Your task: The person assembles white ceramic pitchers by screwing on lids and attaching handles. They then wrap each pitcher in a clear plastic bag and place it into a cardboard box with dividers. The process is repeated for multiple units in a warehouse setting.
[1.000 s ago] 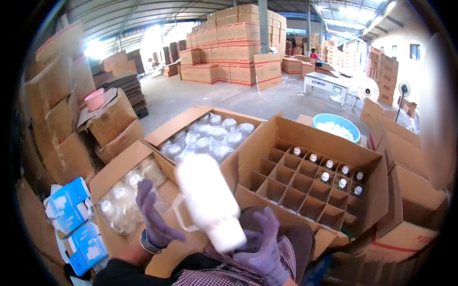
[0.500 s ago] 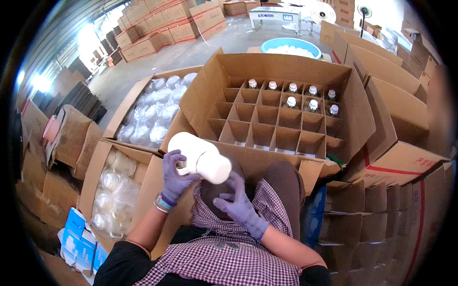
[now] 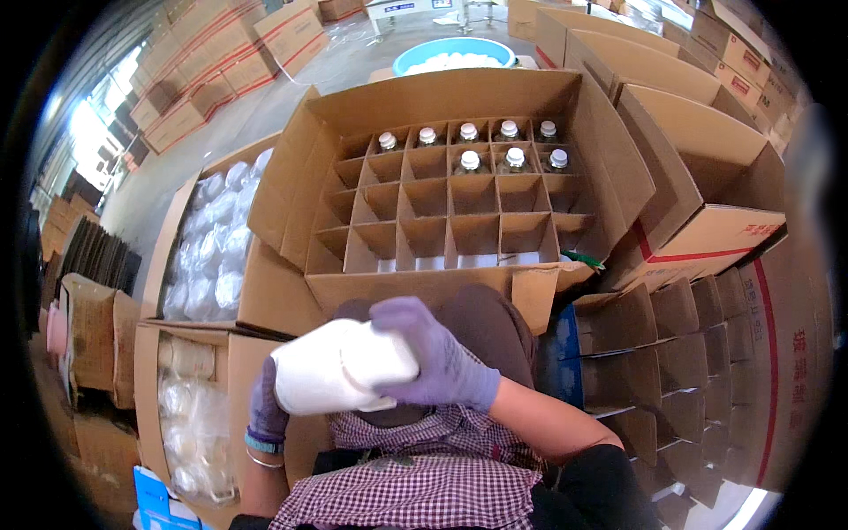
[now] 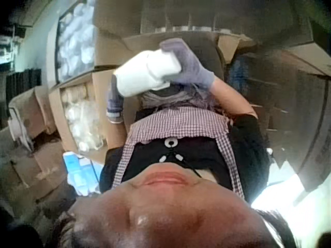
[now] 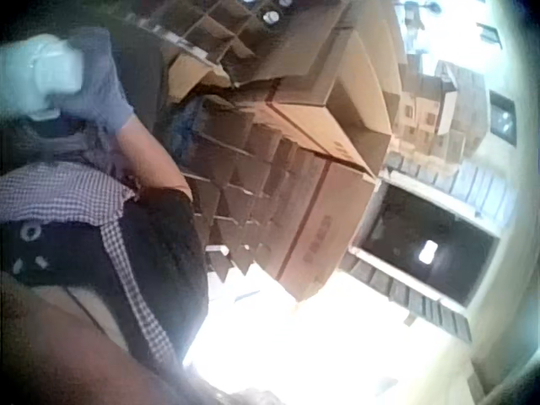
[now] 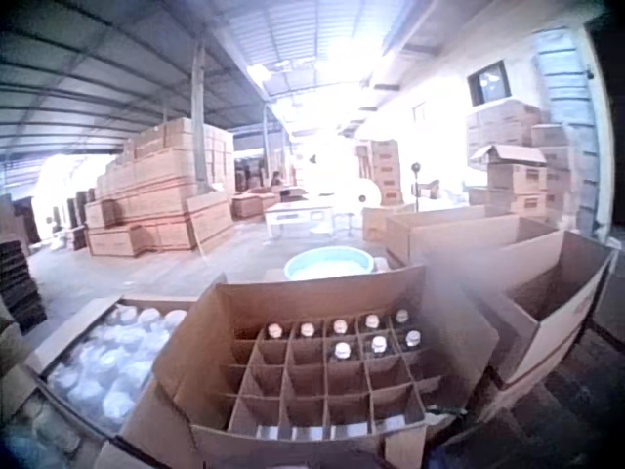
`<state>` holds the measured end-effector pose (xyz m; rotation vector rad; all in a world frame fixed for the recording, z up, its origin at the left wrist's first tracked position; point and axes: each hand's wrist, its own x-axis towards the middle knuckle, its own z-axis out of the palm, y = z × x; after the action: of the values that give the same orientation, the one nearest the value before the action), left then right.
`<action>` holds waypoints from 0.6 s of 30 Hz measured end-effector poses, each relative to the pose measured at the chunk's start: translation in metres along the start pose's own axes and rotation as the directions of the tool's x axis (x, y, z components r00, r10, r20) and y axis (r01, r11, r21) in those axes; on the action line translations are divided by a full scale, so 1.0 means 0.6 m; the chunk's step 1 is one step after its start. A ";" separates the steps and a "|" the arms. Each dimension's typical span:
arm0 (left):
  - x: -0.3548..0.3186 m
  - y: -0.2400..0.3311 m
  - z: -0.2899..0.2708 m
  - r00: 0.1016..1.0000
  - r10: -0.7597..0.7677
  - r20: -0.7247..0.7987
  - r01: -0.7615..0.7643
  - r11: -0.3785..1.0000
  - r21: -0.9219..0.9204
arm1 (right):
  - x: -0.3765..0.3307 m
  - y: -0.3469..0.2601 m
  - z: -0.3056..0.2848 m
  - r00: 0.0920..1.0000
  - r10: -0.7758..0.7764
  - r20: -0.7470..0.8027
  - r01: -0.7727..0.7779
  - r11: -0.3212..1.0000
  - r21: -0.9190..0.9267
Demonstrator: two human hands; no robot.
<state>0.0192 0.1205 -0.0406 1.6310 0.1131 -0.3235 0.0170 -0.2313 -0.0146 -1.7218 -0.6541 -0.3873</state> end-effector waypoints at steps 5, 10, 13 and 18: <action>-0.015 -0.035 0.013 0.994 -0.096 0.041 0.105 0.916 -0.387 | 0.092 0.062 -0.112 0.896 -0.173 -0.408 -0.110 0.805 -0.583; -0.019 -0.057 0.042 0.976 -0.129 -0.176 0.045 0.908 -0.416 | 0.080 0.318 -0.253 0.767 0.419 -0.487 -0.632 0.360 -0.686; -0.046 -0.056 0.053 0.945 -0.013 -0.327 -0.081 0.959 -0.270 | 0.108 0.215 -0.184 0.906 0.221 -0.361 -0.418 0.596 -0.685; -0.066 -0.003 0.106 0.894 0.216 -0.393 -0.205 0.976 0.069 | -0.030 0.067 -0.054 0.715 0.522 0.466 -0.473 0.851 -0.228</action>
<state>-0.0278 0.0626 -0.0352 1.6997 0.2392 0.1808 0.0300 -0.2724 -0.0484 -2.0259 -0.5106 0.4580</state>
